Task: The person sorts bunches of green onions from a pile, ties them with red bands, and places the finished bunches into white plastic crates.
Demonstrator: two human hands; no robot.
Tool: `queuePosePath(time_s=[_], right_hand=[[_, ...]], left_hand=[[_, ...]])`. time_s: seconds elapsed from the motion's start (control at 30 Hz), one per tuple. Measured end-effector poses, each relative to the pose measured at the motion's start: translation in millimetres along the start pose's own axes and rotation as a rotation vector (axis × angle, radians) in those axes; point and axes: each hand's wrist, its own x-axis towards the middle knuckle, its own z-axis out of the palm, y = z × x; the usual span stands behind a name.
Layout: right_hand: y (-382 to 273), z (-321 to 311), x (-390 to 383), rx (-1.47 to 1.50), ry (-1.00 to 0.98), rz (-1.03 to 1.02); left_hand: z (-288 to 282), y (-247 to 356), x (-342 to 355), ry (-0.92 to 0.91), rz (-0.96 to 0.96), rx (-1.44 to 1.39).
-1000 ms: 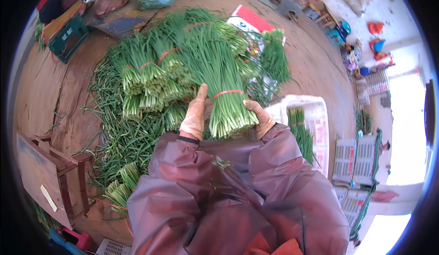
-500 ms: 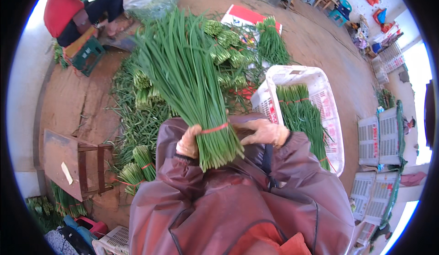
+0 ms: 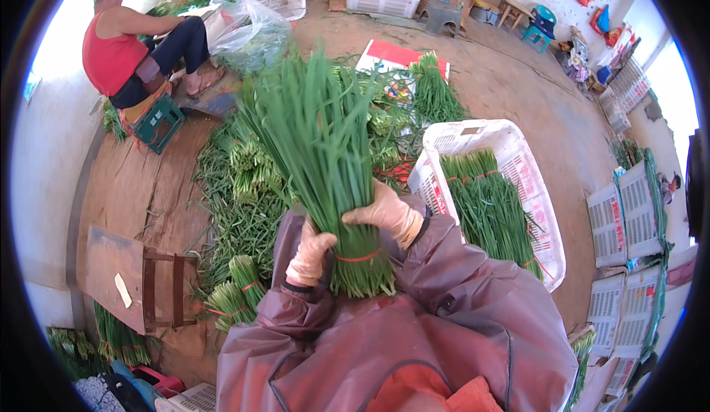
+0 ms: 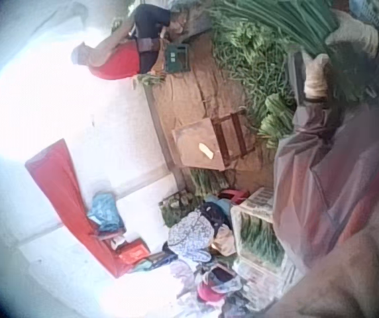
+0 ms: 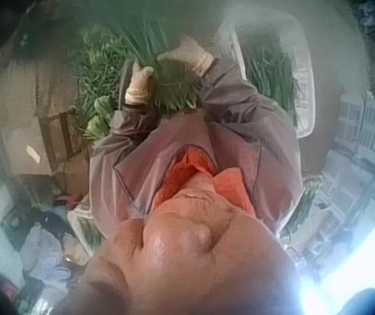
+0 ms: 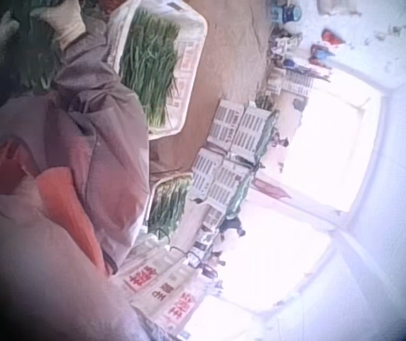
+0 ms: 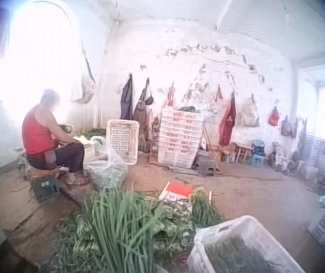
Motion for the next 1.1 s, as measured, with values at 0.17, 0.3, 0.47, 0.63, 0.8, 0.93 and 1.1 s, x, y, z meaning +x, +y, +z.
queuePosePath(time_s=[0.17, 0.3, 0.47, 0.63, 0.8, 0.93, 1.1], right_hand=[[19.7, 10.9, -7.1, -0.052, 0.113, 0.101], [32.8, 0.9, -12.4, -0.002, 0.148, 0.063], [35.7, -13.4, -20.4, 0.097, 0.135, 0.105], [27.1, -47.6, -29.9, -0.501, 0.075, 0.125], [-44.7, -44.9, -23.5, -0.447, 0.528, -0.448], [-68.8, -7.7, 1.6, -0.462, 0.394, -0.548], [-59.4, 13.1, 27.5, -0.718, 0.372, -0.319]], left_hand=[[10.3, 28.2, 23.8, 0.253, 0.089, 0.127], [-0.3, 8.7, 24.1, 0.329, 0.024, -0.081], [10.6, 2.0, 29.7, 0.316, -0.03, -0.172], [19.4, -1.3, 33.8, 0.243, -0.056, -0.121], [28.2, 0.3, 31.4, 0.223, 0.006, -0.123], [34.8, -0.3, 32.9, 0.194, -0.024, -0.099], [28.8, -5.3, 26.6, 0.213, 0.01, -0.055]])
